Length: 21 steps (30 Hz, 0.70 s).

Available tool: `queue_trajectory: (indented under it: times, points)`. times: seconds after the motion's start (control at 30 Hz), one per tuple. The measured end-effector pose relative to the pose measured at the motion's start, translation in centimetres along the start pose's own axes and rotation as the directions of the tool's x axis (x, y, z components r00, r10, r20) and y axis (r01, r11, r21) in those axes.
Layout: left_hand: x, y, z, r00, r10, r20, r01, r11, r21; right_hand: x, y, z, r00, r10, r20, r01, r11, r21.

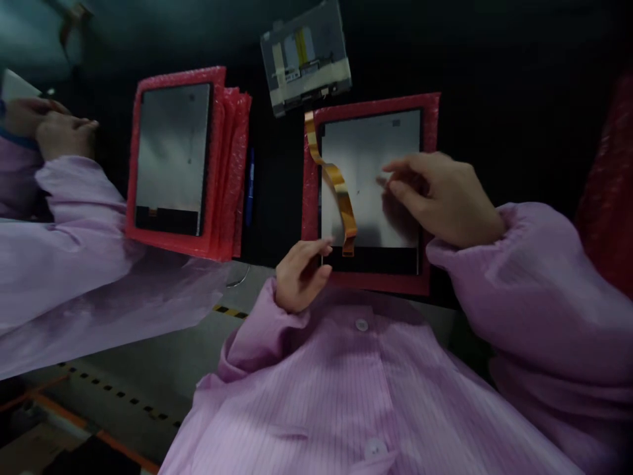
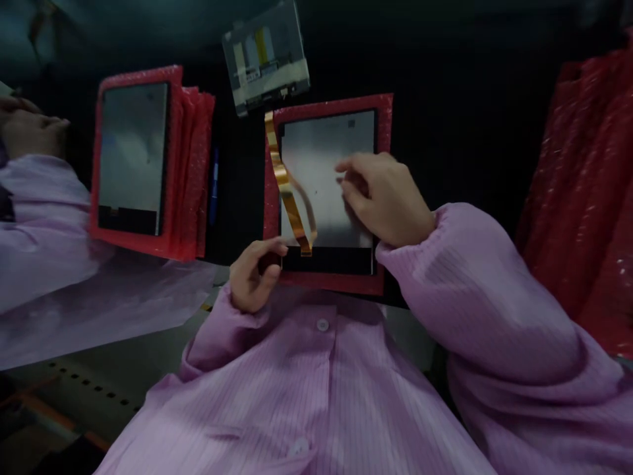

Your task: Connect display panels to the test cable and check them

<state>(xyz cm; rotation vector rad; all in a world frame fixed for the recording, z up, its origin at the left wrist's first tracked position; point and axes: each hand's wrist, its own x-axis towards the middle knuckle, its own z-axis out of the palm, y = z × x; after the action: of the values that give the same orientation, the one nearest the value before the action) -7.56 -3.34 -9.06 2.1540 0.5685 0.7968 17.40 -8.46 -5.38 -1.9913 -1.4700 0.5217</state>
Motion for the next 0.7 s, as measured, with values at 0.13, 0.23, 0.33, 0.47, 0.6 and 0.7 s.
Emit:
queue_trajectory:
  times: [0.13, 0.23, 0.33, 0.47, 0.6, 0.7]
  points:
    - [3.4, -0.4, -2.3, 0.964, -0.184, -0.190, 0.184, 0.983, -0.018, 0.8, 2.0, 0.1, 0.985, -0.042, -0.169, 0.002, 0.974, -0.229]
    - [8.6, -2.0, -3.3, 0.978, -0.077, -0.194, 0.140, 0.932, 0.334, 1.1, 3.0, 0.6, 0.981, -0.078, -0.181, 0.029, 0.966, -0.257]
    - [14.5, -4.3, -3.2, 0.981, -0.080, -0.174, 0.164, 0.820, 0.548, 1.2, 3.4, 0.9, 0.977, -0.116, -0.179, 0.065, 0.962, -0.266]
    - [20.3, -7.1, -2.5, 0.941, -0.264, -0.210, 0.336, 0.693, 0.638, 1.2, 3.3, 0.8, 0.972, -0.136, -0.192, 0.081, 0.959, -0.271]
    - [22.4, -8.5, -2.3, 0.921, -0.337, -0.197, 0.366, 0.573, 0.733, 1.2, 3.2, 0.9, 0.974, -0.133, -0.181, 0.080, 0.959, -0.274]
    - [22.5, -8.9, -2.4, 0.929, -0.331, -0.165, 0.328, 0.534, 0.779, 1.2, 3.1, 1.0, 0.975, -0.127, -0.182, 0.073, 0.959, -0.274]
